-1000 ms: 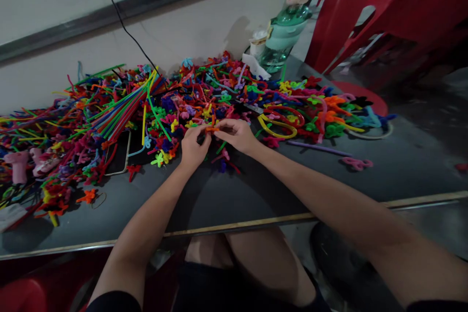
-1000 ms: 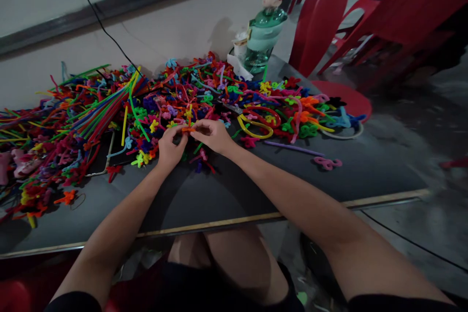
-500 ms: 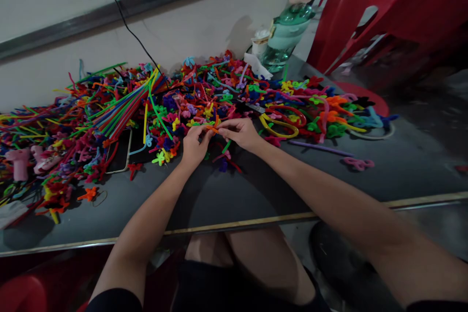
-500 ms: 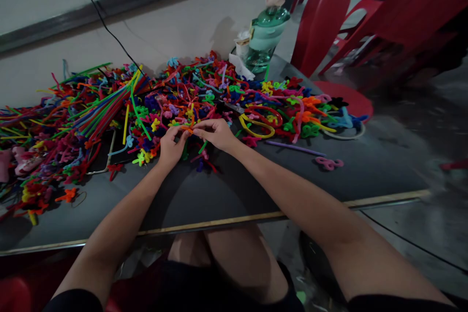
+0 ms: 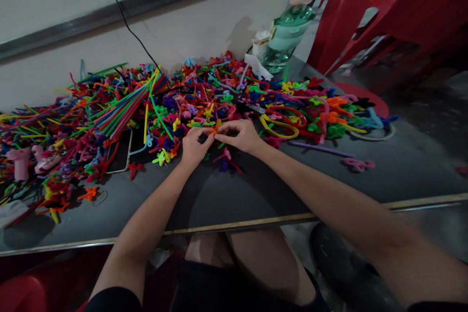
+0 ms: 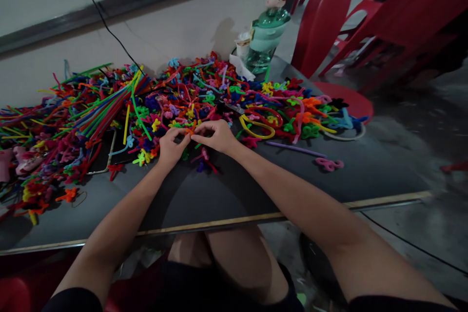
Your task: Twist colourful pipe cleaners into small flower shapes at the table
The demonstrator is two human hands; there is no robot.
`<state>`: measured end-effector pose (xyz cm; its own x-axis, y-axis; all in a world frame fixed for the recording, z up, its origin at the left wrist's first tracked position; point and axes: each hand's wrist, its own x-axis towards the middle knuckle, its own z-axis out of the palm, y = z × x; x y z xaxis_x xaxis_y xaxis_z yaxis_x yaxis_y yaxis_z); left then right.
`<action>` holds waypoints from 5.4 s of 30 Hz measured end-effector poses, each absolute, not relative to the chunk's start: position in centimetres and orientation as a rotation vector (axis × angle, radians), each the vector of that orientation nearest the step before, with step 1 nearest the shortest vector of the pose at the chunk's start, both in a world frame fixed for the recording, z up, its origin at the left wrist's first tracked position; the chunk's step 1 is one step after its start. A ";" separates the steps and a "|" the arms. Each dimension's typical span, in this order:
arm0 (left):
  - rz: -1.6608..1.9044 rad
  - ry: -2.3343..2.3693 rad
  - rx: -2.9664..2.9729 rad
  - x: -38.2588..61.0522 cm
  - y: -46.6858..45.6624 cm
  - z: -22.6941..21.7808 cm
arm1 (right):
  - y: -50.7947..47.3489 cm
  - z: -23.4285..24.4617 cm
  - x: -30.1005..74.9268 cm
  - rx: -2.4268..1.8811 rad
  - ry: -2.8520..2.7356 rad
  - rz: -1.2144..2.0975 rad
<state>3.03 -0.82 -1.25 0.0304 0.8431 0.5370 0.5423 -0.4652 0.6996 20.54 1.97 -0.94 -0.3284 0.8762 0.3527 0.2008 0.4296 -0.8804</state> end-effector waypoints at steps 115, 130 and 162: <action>1.387 1.408 2.040 3.6 -1.2 -1.1 | 2.7 -2.1 20.2 -0.899 -1.616 1.084; 1.313 1.428 1.772 3.9 -1.0 -1.2 | 2.0 -1.2 20.1 -0.970 -1.737 0.779; 1.411 1.653 2.340 4.0 -2.6 -0.4 | 1.2 -1.4 19.4 -0.949 -1.635 0.722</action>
